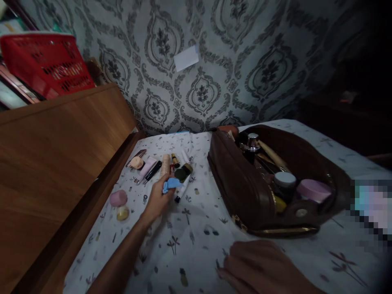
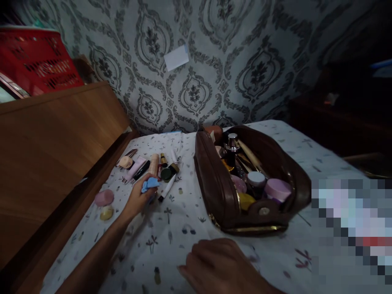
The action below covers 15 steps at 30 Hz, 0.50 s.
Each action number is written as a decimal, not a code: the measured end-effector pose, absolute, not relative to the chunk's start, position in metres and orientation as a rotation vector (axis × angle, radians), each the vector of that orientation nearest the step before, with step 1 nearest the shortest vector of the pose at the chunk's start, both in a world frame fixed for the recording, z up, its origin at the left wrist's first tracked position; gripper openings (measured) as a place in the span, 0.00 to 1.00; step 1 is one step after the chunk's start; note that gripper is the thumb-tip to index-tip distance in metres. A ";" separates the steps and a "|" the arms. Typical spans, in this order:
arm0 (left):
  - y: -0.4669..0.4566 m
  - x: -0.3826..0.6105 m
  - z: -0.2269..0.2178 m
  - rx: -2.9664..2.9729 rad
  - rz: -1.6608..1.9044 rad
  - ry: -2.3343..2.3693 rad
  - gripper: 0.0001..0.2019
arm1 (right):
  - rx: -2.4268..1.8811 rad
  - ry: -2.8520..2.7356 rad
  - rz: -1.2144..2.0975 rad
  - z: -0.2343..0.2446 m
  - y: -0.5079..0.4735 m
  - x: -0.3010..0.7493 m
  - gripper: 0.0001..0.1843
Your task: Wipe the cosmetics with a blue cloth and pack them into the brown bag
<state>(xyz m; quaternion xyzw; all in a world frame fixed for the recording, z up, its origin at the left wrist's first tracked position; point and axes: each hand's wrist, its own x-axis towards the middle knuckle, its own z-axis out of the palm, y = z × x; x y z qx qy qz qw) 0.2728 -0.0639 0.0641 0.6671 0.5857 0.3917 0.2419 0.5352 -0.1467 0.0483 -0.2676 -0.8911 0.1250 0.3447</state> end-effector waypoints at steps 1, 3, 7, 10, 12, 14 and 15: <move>-0.054 0.266 0.065 1.882 1.056 1.642 0.09 | -0.686 -2.337 0.382 0.049 -0.145 0.527 0.18; -0.030 0.256 0.068 1.933 1.042 1.705 0.10 | -0.743 -2.347 0.598 0.049 -0.142 0.511 0.17; 0.026 0.248 0.071 2.041 0.902 1.852 0.14 | -0.925 -2.157 1.180 0.041 -0.131 0.477 0.16; 0.062 0.251 0.069 2.130 0.679 1.945 0.14 | -0.946 -1.897 1.472 0.032 -0.123 0.458 0.16; 0.078 0.256 0.066 2.182 0.506 1.991 0.16 | -0.932 -1.784 1.516 0.024 -0.118 0.452 0.16; 0.090 0.262 0.062 2.222 0.332 2.028 0.19 | -0.932 -1.747 1.469 0.015 -0.116 0.450 0.16; 0.094 0.265 0.060 2.236 0.252 2.044 0.19 | -0.935 -1.748 1.441 0.011 -0.115 0.450 0.15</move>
